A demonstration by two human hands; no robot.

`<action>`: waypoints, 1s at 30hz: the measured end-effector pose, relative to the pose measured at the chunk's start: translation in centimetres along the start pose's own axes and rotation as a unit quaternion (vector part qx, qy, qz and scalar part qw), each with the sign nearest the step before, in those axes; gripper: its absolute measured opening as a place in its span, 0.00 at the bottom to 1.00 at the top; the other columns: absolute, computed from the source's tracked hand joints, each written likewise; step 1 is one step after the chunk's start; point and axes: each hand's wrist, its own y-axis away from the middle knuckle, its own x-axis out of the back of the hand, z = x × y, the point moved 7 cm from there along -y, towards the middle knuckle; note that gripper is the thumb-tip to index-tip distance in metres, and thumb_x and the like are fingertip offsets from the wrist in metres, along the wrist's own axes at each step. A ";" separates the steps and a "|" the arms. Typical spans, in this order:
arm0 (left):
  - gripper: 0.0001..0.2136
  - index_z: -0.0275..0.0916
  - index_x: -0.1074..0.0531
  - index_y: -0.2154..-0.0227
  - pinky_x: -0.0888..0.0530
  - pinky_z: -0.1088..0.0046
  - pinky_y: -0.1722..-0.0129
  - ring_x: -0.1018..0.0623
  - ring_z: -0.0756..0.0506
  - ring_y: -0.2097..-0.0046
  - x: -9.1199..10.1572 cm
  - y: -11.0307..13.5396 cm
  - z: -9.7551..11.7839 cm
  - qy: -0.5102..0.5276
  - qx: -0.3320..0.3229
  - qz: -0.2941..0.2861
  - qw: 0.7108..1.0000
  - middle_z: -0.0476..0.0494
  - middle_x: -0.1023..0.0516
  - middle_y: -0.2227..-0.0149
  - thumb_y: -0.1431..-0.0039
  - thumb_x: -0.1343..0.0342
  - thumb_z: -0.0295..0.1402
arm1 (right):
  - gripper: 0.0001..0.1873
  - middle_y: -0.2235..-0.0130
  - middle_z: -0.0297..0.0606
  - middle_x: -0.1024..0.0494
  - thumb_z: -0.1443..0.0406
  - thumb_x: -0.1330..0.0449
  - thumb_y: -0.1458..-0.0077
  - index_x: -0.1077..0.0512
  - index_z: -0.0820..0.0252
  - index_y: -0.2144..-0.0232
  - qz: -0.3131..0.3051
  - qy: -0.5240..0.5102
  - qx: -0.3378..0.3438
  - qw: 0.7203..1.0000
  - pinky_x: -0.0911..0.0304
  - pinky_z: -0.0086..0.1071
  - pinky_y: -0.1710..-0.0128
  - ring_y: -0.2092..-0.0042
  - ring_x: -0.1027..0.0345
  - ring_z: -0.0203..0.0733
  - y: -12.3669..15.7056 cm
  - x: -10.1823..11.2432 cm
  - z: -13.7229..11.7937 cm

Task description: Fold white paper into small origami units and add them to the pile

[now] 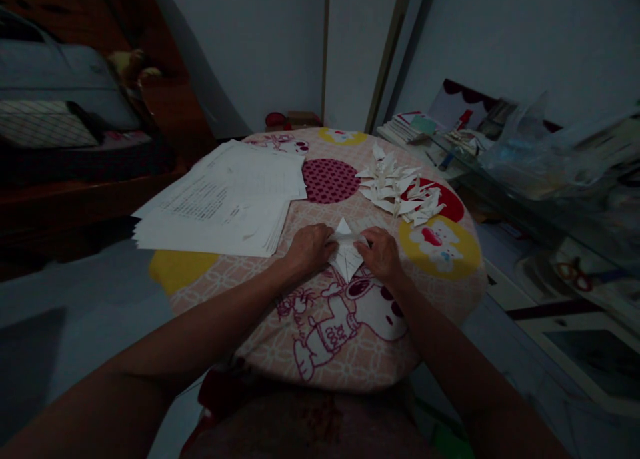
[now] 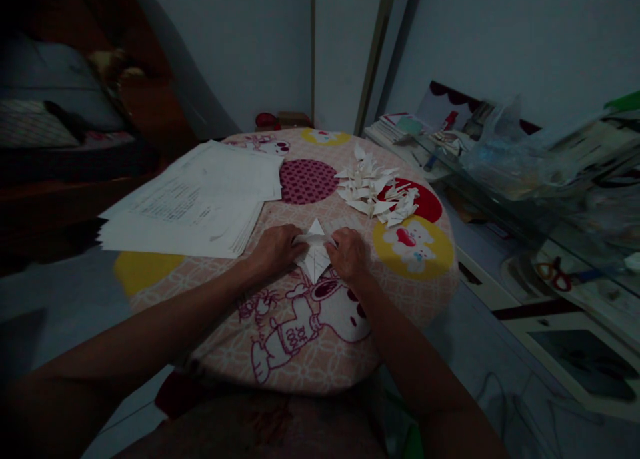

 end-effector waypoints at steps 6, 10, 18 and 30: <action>0.06 0.37 0.25 0.62 0.27 0.65 0.57 0.22 0.41 0.59 -0.1 0.5 0.0 0.063 -0.012 0.028 0.998 0.40 0.23 0.61 0.40 0.46 0.29 | 0.06 0.68 0.37 0.22 0.66 0.34 0.52 0.24 0.56 0.68 0.035 -0.032 -0.089 0.995 0.36 0.36 0.62 0.64 0.30 0.43 -0.2 0.2 -0.6; 0.16 0.38 0.31 0.52 0.26 0.63 0.53 0.23 0.41 0.54 -0.1 0.6 -0.3 0.114 -0.010 0.066 0.991 0.40 0.24 0.56 0.44 0.44 0.26 | 0.14 0.70 0.33 0.22 0.68 0.33 0.59 0.23 0.55 0.65 0.029 -0.109 -0.163 0.980 0.35 0.34 0.68 0.69 0.29 0.41 -0.7 -0.3 0.7; 0.22 0.38 0.33 0.46 0.26 0.59 0.48 0.23 0.40 0.50 -0.3 0.3 -1.2 0.175 0.007 0.073 0.982 0.39 0.22 0.53 0.45 0.42 0.27 | 0.16 0.72 0.35 0.21 0.68 0.33 0.64 0.23 0.59 0.66 0.073 -0.224 -0.244 0.941 0.32 0.34 0.68 0.69 0.26 0.43 -1.2 -0.7 1.2; 0.25 0.35 0.33 0.43 0.23 0.66 0.57 0.19 0.43 0.57 0.1 0.6 -1.3 0.298 0.042 0.090 0.949 0.36 0.20 0.49 0.46 0.42 0.25 | 0.41 0.60 0.45 0.15 0.71 0.32 0.67 0.27 0.65 0.45 0.074 -0.420 -0.347 0.835 0.29 0.35 0.65 0.63 0.21 0.48 -0.3 -2.6 1.3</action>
